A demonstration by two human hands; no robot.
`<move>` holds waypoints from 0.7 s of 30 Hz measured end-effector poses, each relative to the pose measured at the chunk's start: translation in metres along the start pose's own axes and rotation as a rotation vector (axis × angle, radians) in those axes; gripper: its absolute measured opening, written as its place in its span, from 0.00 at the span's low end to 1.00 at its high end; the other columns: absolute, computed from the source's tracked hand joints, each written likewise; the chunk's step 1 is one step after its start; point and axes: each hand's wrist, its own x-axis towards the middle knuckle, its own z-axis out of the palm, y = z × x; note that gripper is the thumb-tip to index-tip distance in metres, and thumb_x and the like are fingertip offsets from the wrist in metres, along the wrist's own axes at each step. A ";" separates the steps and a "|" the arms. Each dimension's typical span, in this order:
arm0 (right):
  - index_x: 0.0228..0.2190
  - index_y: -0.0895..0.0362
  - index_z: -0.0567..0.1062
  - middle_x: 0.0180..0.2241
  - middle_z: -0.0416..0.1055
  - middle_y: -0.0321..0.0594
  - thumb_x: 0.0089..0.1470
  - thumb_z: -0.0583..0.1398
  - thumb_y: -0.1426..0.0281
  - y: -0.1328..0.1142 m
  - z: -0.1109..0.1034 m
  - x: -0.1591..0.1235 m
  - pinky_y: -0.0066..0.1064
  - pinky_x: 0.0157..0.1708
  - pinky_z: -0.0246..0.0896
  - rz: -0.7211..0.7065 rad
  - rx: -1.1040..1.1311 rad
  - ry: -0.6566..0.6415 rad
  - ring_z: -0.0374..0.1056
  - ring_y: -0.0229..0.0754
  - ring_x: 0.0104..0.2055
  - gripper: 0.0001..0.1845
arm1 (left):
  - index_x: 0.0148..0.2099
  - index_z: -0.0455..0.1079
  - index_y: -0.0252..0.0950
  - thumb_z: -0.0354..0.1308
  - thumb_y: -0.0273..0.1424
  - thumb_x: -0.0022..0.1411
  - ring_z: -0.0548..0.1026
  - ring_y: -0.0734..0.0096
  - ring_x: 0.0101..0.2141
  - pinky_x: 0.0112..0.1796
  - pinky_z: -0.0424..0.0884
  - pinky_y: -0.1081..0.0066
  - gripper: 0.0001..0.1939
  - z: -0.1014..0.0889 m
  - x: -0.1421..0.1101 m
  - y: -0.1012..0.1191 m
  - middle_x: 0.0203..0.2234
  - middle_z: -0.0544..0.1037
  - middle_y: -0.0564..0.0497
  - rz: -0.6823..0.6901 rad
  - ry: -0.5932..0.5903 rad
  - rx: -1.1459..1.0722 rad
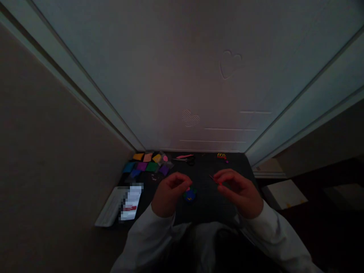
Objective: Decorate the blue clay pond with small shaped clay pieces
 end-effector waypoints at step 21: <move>0.31 0.55 0.72 0.28 0.74 0.38 0.47 0.59 0.71 0.005 0.001 -0.001 0.31 0.33 0.66 0.177 0.105 0.020 0.70 0.38 0.32 0.05 | 0.31 0.72 0.33 0.64 0.32 0.40 0.73 0.69 0.30 0.33 0.67 0.70 0.13 -0.066 -0.001 -0.011 0.26 0.76 0.49 -0.059 0.376 -0.024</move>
